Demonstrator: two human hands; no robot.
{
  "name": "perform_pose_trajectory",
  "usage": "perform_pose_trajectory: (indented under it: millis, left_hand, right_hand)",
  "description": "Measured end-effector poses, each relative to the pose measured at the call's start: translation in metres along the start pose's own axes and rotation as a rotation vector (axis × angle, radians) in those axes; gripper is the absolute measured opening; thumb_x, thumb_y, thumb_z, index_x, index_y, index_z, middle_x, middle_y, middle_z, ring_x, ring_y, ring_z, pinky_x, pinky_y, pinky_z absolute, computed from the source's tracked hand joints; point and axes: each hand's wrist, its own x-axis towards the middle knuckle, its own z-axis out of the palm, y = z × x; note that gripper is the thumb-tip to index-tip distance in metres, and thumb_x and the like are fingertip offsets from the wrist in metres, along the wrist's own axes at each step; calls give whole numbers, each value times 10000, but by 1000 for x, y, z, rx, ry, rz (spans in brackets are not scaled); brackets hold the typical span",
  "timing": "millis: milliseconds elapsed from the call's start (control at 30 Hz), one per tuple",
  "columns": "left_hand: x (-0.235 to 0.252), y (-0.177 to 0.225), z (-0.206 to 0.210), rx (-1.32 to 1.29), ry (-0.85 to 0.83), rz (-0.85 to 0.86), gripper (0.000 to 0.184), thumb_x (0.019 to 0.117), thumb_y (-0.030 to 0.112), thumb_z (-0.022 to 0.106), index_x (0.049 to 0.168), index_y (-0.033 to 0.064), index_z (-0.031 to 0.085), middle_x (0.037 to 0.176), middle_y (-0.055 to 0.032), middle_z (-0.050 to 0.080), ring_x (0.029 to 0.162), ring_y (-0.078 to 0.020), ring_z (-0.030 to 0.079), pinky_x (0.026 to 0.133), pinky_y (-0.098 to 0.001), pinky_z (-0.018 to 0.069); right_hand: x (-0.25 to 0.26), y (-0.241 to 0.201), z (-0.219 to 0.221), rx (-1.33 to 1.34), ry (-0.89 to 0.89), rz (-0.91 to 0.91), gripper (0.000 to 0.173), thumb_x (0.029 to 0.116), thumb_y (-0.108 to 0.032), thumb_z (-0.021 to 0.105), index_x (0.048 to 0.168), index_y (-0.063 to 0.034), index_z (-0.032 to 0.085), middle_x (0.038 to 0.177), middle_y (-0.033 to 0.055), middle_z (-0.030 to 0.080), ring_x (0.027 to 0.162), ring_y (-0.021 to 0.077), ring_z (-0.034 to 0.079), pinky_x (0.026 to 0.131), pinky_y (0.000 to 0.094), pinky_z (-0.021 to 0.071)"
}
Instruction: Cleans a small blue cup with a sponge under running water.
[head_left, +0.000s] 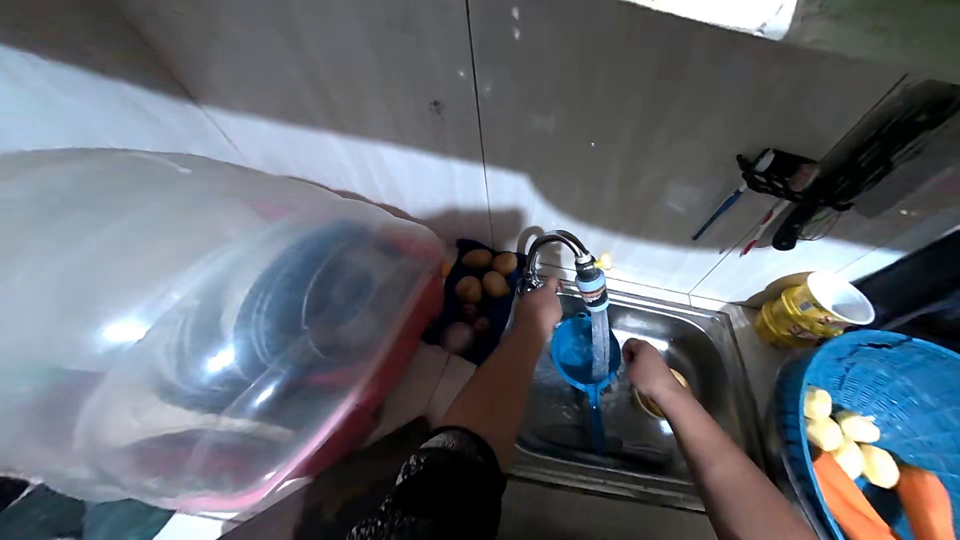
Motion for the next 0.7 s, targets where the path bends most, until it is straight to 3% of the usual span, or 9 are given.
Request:
perform_pose_trajectory:
  millis: [100,200,267,333,400,467,567,633,700]
  left_hand:
    - [-18,11,-32,110,-30,43,566,822,399,681,1364,301,549,1022,-116,724,945,-385,698,740,-672,542]
    - [-25,22,-50,198,-82,58,524,832,424,682,1303,202,623,1082,-139,718,1001,-384,690,769,-668,546]
    - [-25,30,-55,241,-97,39,531,821,447,691,1268,163,655,1102,-150,713,1026,-385,682,795,-664,539]
    - [-29,37,-61,275,-115,17,540,814,469,696,1251,153,670,1124,-146,712,1052,-378,675,826,-662,531]
    - [-22,38,-56,297,-120,15,537,810,473,695,1239,150,675,1122,-153,713,1055,-381,675,833,-669,525]
    - [-11,34,-44,313,-116,30,552,801,491,687,1236,152,672,1121,-150,713,1057,-380,673,834,-675,522]
    - [3,29,-28,325,-108,46,563,770,487,711,1206,134,672,1111,-147,711,1040,-386,675,810,-678,526]
    - [10,26,-20,324,-99,42,585,751,481,724,1221,139,666,1115,-141,710,1039,-386,674,805,-677,531]
    - [11,26,-18,311,-94,45,591,751,484,727,1229,142,665,1131,-144,708,1053,-390,671,818,-678,529]
  right_hand:
    - [-18,22,22,5,45,-39,170,821,-204,717,975,-213,645,887,18,688,808,199,692,680,509,603]
    - [-41,30,47,58,31,3,168,891,-311,695,1021,-212,656,882,12,701,807,191,704,704,495,615]
    - [-52,42,67,86,-2,38,328,942,-518,622,1040,-208,663,885,27,709,812,213,712,720,524,614]
    - [-58,54,73,13,-41,43,582,881,-789,507,989,-242,671,850,15,710,799,228,716,713,560,608]
    - [-71,39,33,-58,-91,36,750,839,-912,351,952,-257,698,856,26,726,829,258,725,736,605,596]
    - [-92,2,-40,52,-93,-12,738,913,-853,304,955,-242,715,823,16,712,764,223,710,693,546,604]
    - [-120,-30,-132,387,13,-243,349,1061,-493,464,1034,-263,725,856,-74,707,775,93,683,722,357,614]
    - [-128,-32,-148,775,49,-408,302,1073,-319,482,1089,-126,714,847,27,697,774,166,684,741,377,616]
    - [-119,-12,-104,1240,-27,-446,289,1036,-304,476,1086,-75,645,751,67,614,663,209,648,649,413,595]
